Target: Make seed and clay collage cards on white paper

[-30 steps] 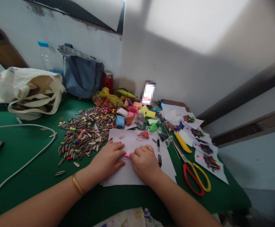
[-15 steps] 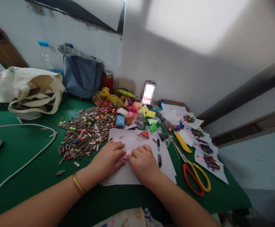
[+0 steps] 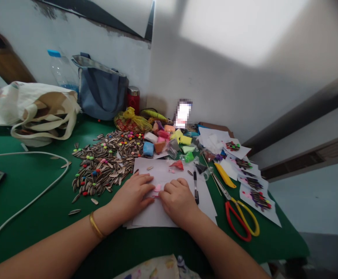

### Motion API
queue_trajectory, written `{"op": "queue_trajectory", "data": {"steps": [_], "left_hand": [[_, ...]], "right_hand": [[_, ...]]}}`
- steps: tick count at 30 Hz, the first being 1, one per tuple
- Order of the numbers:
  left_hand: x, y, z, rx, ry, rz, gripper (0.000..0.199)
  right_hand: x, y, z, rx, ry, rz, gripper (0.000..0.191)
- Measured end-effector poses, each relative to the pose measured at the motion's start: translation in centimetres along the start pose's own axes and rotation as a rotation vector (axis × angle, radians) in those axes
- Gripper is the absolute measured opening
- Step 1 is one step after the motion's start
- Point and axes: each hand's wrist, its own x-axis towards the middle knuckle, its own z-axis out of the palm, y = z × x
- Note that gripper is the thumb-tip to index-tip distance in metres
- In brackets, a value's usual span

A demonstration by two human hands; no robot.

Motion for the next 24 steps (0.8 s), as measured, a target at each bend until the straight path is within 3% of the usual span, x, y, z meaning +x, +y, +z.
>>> {"op": "queue_trajectory", "data": {"steps": [9, 16, 24], "left_hand": [[-0.1, 0.1, 0.0, -0.041, 0.027, -0.032, 0.026], [0.4, 1.3, -0.7, -0.004, 0.021, -0.032, 0.010], [0.5, 1.7, -0.6, 0.005, 0.009, -0.032, 0.008]], "right_hand": [[-0.5, 1.0, -0.2, 0.104, -0.075, 0.149, 0.012], [-0.3, 0.1, 0.3, 0.215, -0.094, 0.141, 0.011], [-0.2, 0.8, -0.2, 0.300, -0.090, 0.204, 0.011]]}}
